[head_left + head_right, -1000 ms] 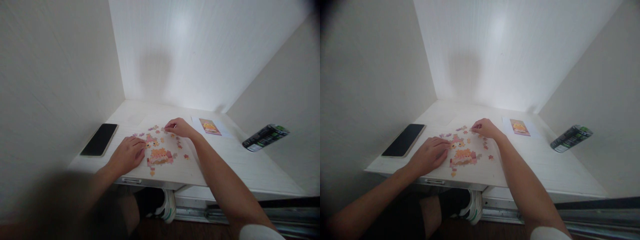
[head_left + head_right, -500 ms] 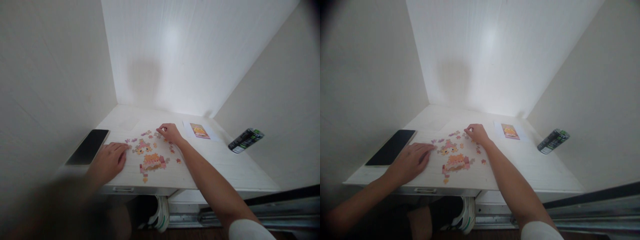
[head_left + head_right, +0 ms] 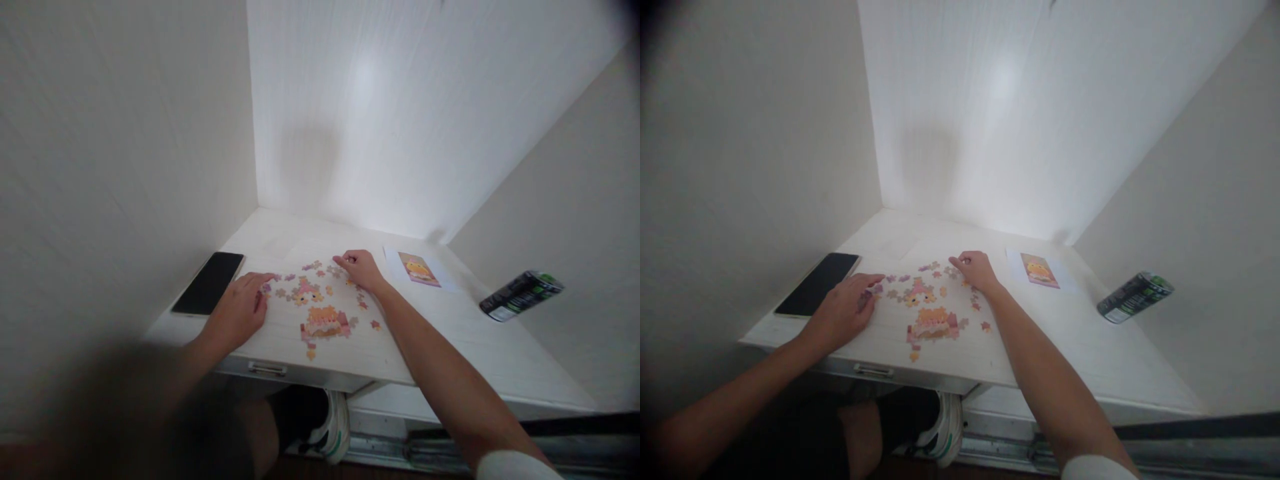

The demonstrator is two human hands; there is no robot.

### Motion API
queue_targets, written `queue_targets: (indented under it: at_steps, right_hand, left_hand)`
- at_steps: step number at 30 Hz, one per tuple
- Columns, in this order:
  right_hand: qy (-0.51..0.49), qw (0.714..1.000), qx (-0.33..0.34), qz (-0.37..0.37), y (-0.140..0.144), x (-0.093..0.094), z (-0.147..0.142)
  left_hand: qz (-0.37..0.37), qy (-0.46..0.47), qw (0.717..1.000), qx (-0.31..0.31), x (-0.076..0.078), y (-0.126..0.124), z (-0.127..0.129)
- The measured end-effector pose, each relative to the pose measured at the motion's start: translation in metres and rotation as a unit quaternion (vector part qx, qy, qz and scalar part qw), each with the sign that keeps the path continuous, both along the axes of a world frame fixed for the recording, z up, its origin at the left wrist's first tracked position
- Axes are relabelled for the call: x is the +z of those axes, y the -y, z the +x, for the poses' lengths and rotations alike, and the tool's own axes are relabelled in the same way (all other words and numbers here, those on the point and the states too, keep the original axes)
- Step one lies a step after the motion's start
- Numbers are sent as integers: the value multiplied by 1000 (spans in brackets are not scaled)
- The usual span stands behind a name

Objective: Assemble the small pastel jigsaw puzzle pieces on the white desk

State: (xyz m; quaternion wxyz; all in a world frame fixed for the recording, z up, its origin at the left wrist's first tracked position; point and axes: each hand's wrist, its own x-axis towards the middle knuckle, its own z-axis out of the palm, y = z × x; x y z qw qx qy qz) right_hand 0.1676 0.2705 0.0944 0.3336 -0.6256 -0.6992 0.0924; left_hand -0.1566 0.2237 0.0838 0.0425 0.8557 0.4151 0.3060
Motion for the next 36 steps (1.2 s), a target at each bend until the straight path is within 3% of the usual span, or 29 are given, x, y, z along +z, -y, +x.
queue_targets:
  at_steps: [2, 7, 15, 30, 36]
  right_hand:
    - [6, 1000, 19, -23, 1, 2, 2]
    - [13, 982, 145, -122, 6, 13, 5]
    - [27, 955, 232, -185, 20, 26, -12]
    - [-3, 952, 248, -178, 16, 13, -15]
    - [-92, 945, 241, -201, 15, 12, -17]
  left_hand:
    - [-12, 3, 1000, 8, -1, -1, 0]
    - [-36, 15, 999, 13, -2, 0, 1]
    - [-41, 39, 998, 22, 1, 0, 1]
    - [-42, 43, 998, 33, 0, -1, 2]
    - [-20, 38, 999, 26, 3, 1, 2]
